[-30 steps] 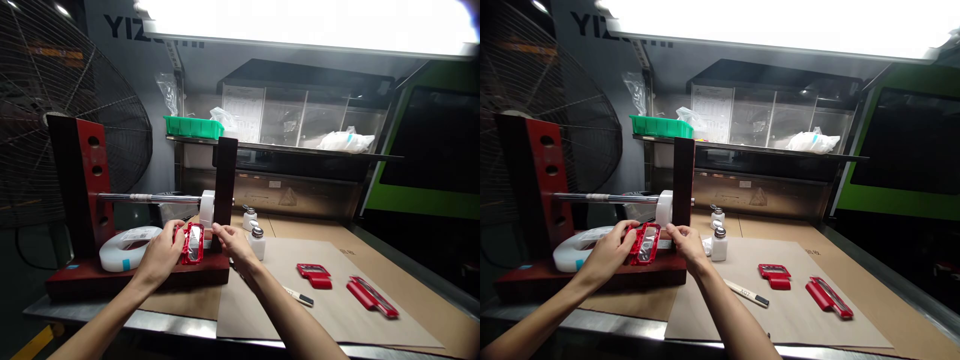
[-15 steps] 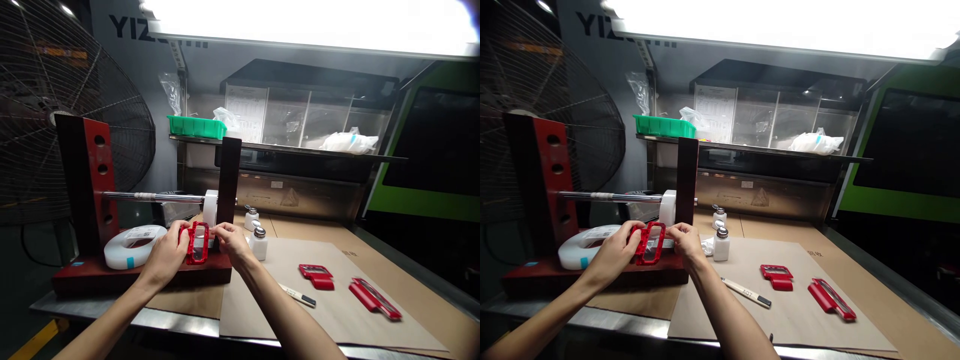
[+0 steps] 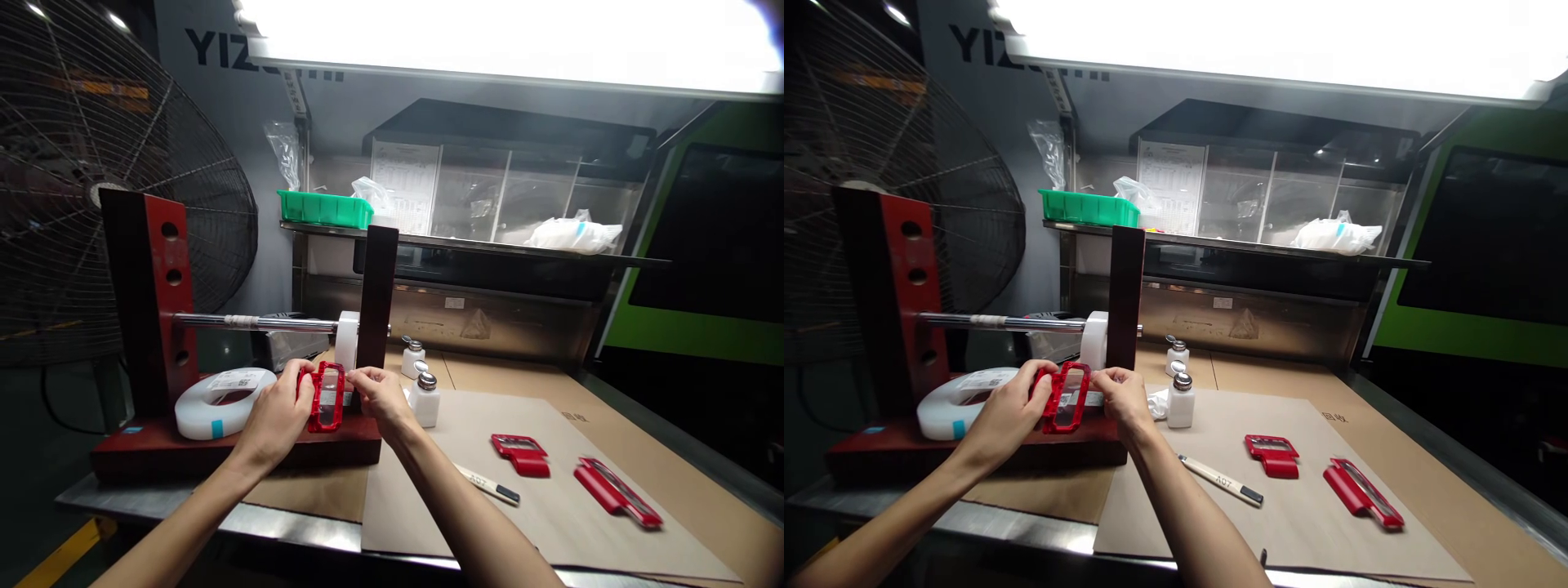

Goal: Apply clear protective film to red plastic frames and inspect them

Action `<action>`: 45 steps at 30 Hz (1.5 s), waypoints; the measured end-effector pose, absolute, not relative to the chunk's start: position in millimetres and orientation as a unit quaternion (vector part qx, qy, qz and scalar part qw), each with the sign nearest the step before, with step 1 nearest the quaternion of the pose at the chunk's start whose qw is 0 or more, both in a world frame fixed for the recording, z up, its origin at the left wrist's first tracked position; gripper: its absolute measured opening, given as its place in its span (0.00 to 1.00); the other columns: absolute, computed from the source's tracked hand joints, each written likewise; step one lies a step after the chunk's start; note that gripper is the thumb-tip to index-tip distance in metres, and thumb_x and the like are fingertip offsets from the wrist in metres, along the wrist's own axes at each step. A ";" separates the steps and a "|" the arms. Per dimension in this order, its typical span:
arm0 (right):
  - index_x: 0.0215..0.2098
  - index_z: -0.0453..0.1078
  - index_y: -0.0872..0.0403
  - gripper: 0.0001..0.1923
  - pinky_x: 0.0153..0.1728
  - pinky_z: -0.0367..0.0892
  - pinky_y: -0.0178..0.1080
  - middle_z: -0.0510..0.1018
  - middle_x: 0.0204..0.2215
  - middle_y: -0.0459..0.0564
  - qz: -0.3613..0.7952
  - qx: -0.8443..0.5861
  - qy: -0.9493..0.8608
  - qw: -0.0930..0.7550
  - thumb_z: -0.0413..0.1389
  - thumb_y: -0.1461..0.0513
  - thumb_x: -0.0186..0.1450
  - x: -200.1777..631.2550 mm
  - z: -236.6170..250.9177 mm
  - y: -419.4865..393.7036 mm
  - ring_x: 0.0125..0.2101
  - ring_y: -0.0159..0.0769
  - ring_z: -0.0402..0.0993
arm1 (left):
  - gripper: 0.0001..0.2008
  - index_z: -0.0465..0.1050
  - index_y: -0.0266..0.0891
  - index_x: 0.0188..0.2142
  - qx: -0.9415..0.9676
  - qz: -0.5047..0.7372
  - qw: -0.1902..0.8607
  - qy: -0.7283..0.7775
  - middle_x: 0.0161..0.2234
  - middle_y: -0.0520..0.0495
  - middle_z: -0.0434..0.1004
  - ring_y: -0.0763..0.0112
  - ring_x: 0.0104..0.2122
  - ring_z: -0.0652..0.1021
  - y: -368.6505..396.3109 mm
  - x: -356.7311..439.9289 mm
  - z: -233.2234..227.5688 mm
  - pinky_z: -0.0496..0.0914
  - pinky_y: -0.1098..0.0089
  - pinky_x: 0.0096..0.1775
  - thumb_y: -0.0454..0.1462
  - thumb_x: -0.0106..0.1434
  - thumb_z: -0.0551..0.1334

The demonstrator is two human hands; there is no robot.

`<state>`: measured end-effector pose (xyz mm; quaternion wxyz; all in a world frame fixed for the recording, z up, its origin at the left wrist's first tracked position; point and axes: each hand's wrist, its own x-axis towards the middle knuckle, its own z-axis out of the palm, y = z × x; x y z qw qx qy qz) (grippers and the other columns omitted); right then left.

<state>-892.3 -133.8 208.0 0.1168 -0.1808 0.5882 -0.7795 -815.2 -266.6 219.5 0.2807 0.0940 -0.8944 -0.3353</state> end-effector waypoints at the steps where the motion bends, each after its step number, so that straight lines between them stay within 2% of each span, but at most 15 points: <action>1: 0.22 0.65 0.58 0.13 0.16 0.36 0.32 0.53 0.09 0.35 -0.778 -0.181 0.590 0.116 0.60 0.57 0.48 -891.8 208.2 -133.9 0.12 0.20 0.42 | 0.15 0.62 0.44 0.42 0.093 -0.337 0.281 -0.894 0.35 0.48 0.73 0.61 0.36 0.73 -267.1 -815.3 219.2 0.63 0.64 0.40 0.45 0.62 0.44; 10: 0.22 0.64 0.57 0.16 0.16 0.37 0.32 0.55 0.09 0.35 -0.785 -0.177 0.584 0.105 0.61 0.54 0.46 -869.0 205.7 -125.5 0.12 0.20 0.43 | 0.16 0.61 0.43 0.41 0.084 -0.368 0.289 -0.880 0.36 0.46 0.73 0.59 0.36 0.73 -268.5 -822.1 206.4 0.64 0.61 0.41 0.47 0.61 0.44; 16: 0.21 0.63 0.57 0.16 0.15 0.38 0.31 0.55 0.10 0.36 -0.776 -0.181 0.589 0.131 0.61 0.54 0.46 -841.9 186.8 -116.2 0.12 0.20 0.43 | 0.22 0.62 0.42 0.38 0.081 -0.412 0.295 -0.858 0.33 0.47 0.74 0.60 0.34 0.74 -259.7 -824.4 202.3 0.65 0.62 0.39 0.55 0.61 0.44; 21: 0.21 0.62 0.57 0.15 0.16 0.38 0.31 0.57 0.11 0.37 -0.759 -0.182 0.610 0.139 0.61 0.55 0.48 -833.8 178.0 -108.6 0.13 0.20 0.44 | 0.25 0.63 0.42 0.38 0.079 -0.439 0.294 -0.845 0.30 0.50 0.73 0.63 0.29 0.74 -254.9 -819.3 204.4 0.67 0.65 0.33 0.59 0.57 0.51; 24: 0.20 0.62 0.57 0.14 0.16 0.38 0.31 0.55 0.11 0.37 -0.748 -0.183 0.622 0.138 0.60 0.56 0.49 -833.8 177.9 -106.4 0.13 0.20 0.43 | 0.25 0.63 0.41 0.37 0.071 -0.448 0.297 -0.840 0.31 0.49 0.73 0.64 0.31 0.74 -252.3 -816.8 207.0 0.67 0.66 0.34 0.59 0.54 0.57; 29: 0.20 0.63 0.57 0.12 0.16 0.39 0.32 0.55 0.10 0.37 -0.738 -0.180 0.636 0.136 0.59 0.57 0.50 -834.9 177.0 -105.4 0.13 0.20 0.42 | 0.24 0.62 0.41 0.37 0.068 -0.453 0.300 -0.837 0.33 0.48 0.73 0.63 0.32 0.75 -251.9 -817.9 207.2 0.68 0.64 0.36 0.56 0.53 0.59; 34: 0.21 0.64 0.58 0.10 0.18 0.44 0.31 0.59 0.14 0.39 -0.704 -0.191 0.674 0.118 0.58 0.59 0.52 -837.6 176.7 -104.1 0.15 0.21 0.47 | 0.24 0.62 0.40 0.38 0.063 -0.458 0.299 -0.835 0.34 0.48 0.73 0.63 0.33 0.75 -253.8 -820.7 203.1 0.68 0.63 0.38 0.55 0.52 0.61; 38: 0.20 0.64 0.58 0.14 0.22 0.51 0.32 0.64 0.18 0.44 -0.627 -0.256 0.735 0.036 0.58 0.57 0.55 -838.4 179.5 -99.1 0.20 0.25 0.55 | 0.24 0.61 0.40 0.38 0.063 -0.460 0.300 -0.833 0.35 0.47 0.73 0.62 0.34 0.75 -255.4 -824.6 200.1 0.68 0.62 0.38 0.54 0.51 0.62; 40: 0.23 0.64 0.58 0.13 0.22 0.52 0.31 0.64 0.18 0.43 -0.589 -0.297 0.751 -0.030 0.58 0.56 0.56 -838.0 182.9 -95.3 0.21 0.25 0.56 | 0.24 0.61 0.40 0.39 0.060 -0.462 0.303 -0.832 0.36 0.46 0.72 0.61 0.35 0.75 -256.1 -826.4 199.0 0.68 0.62 0.39 0.54 0.51 0.62; 42: 0.33 0.67 0.57 0.08 0.23 0.53 0.31 0.62 0.18 0.40 -0.572 -0.346 0.741 -0.062 0.55 0.59 0.58 -838.1 187.5 -92.1 0.20 0.25 0.56 | 0.24 0.61 0.40 0.39 0.058 -0.461 0.306 -0.831 0.37 0.46 0.72 0.61 0.36 0.74 -256.7 -827.3 198.3 0.68 0.61 0.39 0.54 0.50 0.62; 45: 0.46 0.66 0.56 0.16 0.23 0.54 0.30 0.61 0.18 0.38 -0.551 -0.398 0.732 -0.048 0.51 0.65 0.58 -840.2 195.6 -89.8 0.19 0.26 0.56 | 0.24 0.61 0.40 0.38 0.056 -0.458 0.309 -0.832 0.37 0.46 0.72 0.61 0.36 0.74 -257.3 -826.6 198.4 0.68 0.62 0.39 0.54 0.50 0.62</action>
